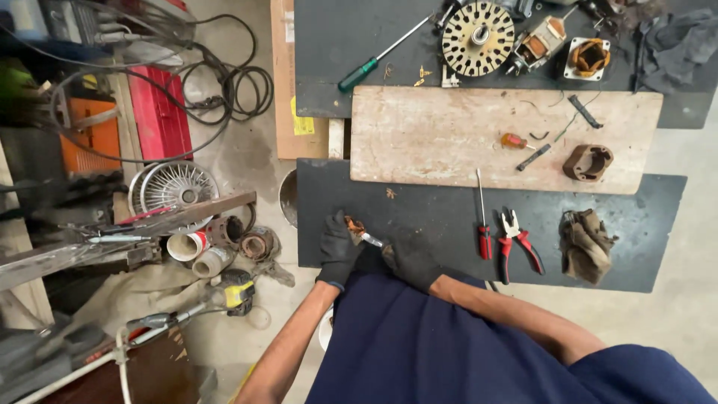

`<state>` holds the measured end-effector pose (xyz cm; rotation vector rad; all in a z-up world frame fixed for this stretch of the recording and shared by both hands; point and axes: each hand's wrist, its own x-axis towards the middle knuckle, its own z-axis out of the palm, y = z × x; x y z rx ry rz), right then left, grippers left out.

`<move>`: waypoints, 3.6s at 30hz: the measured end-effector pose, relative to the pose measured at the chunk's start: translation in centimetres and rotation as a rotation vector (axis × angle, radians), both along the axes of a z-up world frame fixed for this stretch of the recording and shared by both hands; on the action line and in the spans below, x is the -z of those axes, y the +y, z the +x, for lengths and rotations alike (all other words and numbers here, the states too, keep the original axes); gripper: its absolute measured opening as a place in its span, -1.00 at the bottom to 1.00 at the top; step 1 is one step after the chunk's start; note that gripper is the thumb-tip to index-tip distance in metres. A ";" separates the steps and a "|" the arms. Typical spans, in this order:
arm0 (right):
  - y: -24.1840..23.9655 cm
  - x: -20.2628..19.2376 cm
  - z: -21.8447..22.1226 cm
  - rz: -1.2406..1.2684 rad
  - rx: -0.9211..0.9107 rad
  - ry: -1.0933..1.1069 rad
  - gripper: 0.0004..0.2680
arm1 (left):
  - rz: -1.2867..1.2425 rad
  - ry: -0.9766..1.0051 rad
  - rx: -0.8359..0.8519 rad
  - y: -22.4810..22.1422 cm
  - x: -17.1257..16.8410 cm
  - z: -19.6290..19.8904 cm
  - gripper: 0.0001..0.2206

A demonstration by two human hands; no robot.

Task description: Disassembling an electric motor stator to remove copper windings using pliers and wire cutters

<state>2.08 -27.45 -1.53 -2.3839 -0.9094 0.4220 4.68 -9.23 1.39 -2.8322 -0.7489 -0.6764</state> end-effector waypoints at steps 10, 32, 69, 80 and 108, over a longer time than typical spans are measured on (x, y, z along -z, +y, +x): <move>-0.9 0.1 -0.8 0.119 -0.005 0.087 -0.78 | 0.006 -0.031 0.075 0.5 0.2 -0.7 -0.57; 0.7 0.1 0.2 -0.081 0.068 -0.060 -0.73 | -0.171 0.142 0.391 4.5 9.4 -3.5 -0.39; -0.3 1.6 -2.8 0.004 0.084 -0.013 -0.71 | 0.191 0.019 0.064 0.5 1.3 -1.8 -0.68; 0.1 0.7 -3.2 -0.003 0.155 -0.084 -0.68 | -0.069 0.052 0.573 4.4 3.4 -4.6 -0.41; -0.3 7.8 -4.7 -0.123 0.089 -0.124 -0.65 | -0.079 0.203 0.521 6.1 14.4 -7.9 -0.09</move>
